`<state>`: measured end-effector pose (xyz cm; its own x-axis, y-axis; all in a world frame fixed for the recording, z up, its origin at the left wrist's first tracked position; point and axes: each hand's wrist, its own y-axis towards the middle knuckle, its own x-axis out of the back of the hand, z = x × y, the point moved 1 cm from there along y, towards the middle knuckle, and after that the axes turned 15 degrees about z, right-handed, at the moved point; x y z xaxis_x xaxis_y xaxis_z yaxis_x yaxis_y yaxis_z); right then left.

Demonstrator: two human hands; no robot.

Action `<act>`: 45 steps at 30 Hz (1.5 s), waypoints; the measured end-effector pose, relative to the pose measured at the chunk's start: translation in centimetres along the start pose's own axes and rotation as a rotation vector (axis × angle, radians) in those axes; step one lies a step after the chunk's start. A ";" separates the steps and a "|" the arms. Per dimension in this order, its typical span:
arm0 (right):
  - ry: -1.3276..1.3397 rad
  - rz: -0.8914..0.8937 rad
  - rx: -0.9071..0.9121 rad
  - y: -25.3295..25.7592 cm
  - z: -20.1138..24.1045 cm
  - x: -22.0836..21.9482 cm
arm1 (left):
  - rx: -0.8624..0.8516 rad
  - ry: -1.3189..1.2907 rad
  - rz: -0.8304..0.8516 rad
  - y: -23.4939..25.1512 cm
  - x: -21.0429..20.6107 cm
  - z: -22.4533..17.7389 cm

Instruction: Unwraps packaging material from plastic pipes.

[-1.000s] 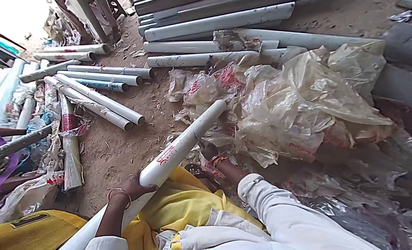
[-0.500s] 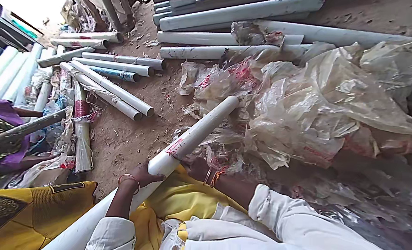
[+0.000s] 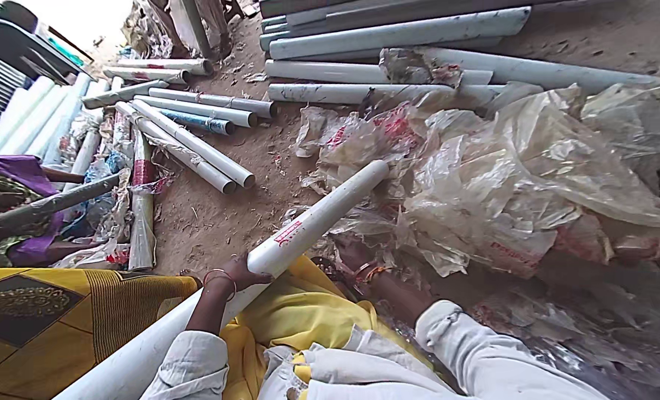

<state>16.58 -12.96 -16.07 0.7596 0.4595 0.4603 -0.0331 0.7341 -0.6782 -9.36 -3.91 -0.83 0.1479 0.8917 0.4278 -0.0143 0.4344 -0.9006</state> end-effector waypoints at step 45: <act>0.286 -1.255 0.617 -16.1 7.4 17.6 | -0.787 -0.865 -0.243 -1.9 -3.9 0.0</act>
<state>25.73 -13.03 7.22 0.5972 -0.7069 0.3790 0.5318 0.7027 0.4727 -9.87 -8.19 -0.77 -0.6565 0.7179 0.2316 0.5765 0.6755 -0.4596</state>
